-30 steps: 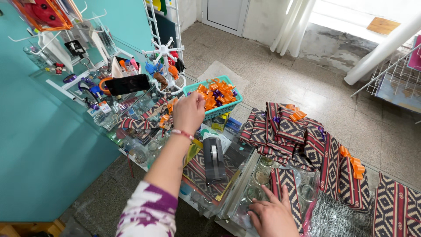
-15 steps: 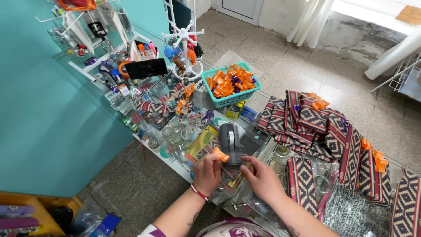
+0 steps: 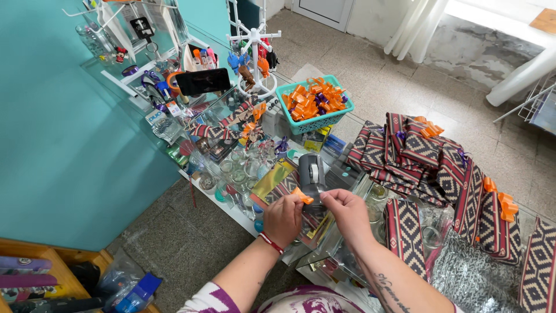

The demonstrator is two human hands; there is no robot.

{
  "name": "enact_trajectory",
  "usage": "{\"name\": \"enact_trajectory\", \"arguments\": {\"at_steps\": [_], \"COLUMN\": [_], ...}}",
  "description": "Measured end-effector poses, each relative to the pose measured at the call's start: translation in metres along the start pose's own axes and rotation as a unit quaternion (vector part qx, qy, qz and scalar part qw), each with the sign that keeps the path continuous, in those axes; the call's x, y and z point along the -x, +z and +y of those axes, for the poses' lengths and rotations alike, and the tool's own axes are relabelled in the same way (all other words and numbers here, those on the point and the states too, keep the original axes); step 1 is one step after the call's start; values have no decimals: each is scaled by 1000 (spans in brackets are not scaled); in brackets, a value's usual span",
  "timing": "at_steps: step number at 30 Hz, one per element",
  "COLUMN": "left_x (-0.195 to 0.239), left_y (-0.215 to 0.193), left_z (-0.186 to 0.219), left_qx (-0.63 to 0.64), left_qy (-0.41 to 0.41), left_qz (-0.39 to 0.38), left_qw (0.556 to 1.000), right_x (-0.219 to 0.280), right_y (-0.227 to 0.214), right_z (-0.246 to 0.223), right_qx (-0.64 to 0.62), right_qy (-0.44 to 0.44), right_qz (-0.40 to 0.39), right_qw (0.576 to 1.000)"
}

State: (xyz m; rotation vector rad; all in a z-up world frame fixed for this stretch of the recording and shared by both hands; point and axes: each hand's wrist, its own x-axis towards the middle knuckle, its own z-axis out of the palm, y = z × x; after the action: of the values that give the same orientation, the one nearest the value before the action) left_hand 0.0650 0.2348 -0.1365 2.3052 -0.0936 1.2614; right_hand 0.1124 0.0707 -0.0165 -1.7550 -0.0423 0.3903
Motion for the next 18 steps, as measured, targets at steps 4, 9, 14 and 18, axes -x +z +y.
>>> {"name": "enact_trajectory", "arguments": {"at_steps": [4, 9, 14, 18], "left_x": [2, 4, -1, -6], "left_y": [5, -1, -3, -8], "left_z": [-2, 8, 10, 13], "left_qx": [-17, 10, -5, 7], "left_qy": [2, -49, -53, -48], "left_qz": [13, -28, -24, -26], "left_qw": [1000, 998, 998, 998], "right_x": [21, 25, 21, 13], "right_y": [1, -4, -2, 1], "right_z": [-6, 33, 46, 65], "right_qx": [-14, -15, -44, -86], "right_qy": [12, 46, 89, 102], "right_qz": [-10, -12, -18, -34], "right_qw": [1000, 999, 995, 990]}}
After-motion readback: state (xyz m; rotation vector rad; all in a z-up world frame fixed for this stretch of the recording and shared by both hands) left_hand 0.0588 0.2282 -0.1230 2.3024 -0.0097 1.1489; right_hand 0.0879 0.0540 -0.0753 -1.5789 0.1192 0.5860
